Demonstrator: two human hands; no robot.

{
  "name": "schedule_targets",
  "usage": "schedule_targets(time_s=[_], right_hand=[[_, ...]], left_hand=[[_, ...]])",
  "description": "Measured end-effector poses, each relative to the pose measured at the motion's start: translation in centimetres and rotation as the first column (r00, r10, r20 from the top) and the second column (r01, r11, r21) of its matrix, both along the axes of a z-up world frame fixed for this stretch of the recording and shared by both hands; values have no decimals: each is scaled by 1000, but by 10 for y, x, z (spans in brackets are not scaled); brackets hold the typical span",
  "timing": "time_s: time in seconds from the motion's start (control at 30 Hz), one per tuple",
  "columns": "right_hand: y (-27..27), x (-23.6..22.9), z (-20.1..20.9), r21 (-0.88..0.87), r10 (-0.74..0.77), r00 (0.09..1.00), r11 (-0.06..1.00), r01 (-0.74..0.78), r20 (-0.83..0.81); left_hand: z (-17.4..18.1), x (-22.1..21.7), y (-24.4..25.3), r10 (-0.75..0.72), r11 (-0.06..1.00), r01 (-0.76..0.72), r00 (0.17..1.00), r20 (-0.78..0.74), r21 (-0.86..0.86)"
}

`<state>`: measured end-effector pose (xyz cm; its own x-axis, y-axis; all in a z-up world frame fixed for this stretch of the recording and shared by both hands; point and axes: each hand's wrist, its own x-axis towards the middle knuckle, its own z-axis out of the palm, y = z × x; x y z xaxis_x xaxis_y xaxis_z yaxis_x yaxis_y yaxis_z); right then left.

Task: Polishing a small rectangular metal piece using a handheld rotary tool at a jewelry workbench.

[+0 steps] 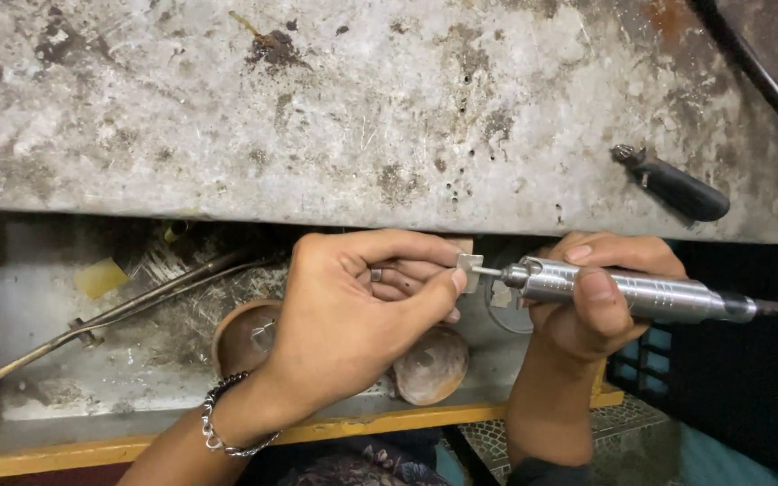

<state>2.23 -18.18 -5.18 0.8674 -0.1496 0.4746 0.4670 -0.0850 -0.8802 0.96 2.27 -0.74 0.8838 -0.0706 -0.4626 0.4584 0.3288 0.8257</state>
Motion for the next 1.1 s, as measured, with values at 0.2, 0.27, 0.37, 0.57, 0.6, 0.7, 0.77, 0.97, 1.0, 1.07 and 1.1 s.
schedule_targets(time_s=[0.2,0.27,0.37,0.57,0.6,0.7,0.77,0.97,1.0,1.07,1.1], right_hand=[[3,-1,2,-24,-18,1000,1000,18,-12],[4,0,2,-26,-16,1000,1000,16,-5],[5,0,2,-5,-2,1000,1000,2,5],[-4,-3,-6,-25,-100,995,995,100,9],[-3,-3,-6,-26,-124,992,992,124,12],[-4,-1,-4,-23,-38,999,999,38,17],[-2,-1,-4,-13,-44,999,999,45,11],[-5,-2,-7,-19,-82,996,996,82,16],[-6,-3,-8,-23,-69,997,997,70,23],[-4,-2,-7,-17,-71,997,997,71,22],[-4,-1,-6,-12,-70,997,997,71,23]], left_hand=[[0,0,0,3,1000,-3,1000,6,2],[2,0,1,0,1000,0,1000,20,6],[1,0,1,-2,1000,2,999,32,6],[1,0,1,-2,1000,2,999,34,10],[1,0,1,-3,1000,3,999,35,10],[0,-1,1,-2,1000,1,999,50,16],[1,-1,2,-4,1000,4,998,57,8],[1,-1,1,-1,1000,0,999,54,10],[1,-1,2,-6,1000,5,998,67,20],[1,-1,1,-6,1000,5,999,47,14],[1,-1,0,-3,1000,3,1000,28,8]])
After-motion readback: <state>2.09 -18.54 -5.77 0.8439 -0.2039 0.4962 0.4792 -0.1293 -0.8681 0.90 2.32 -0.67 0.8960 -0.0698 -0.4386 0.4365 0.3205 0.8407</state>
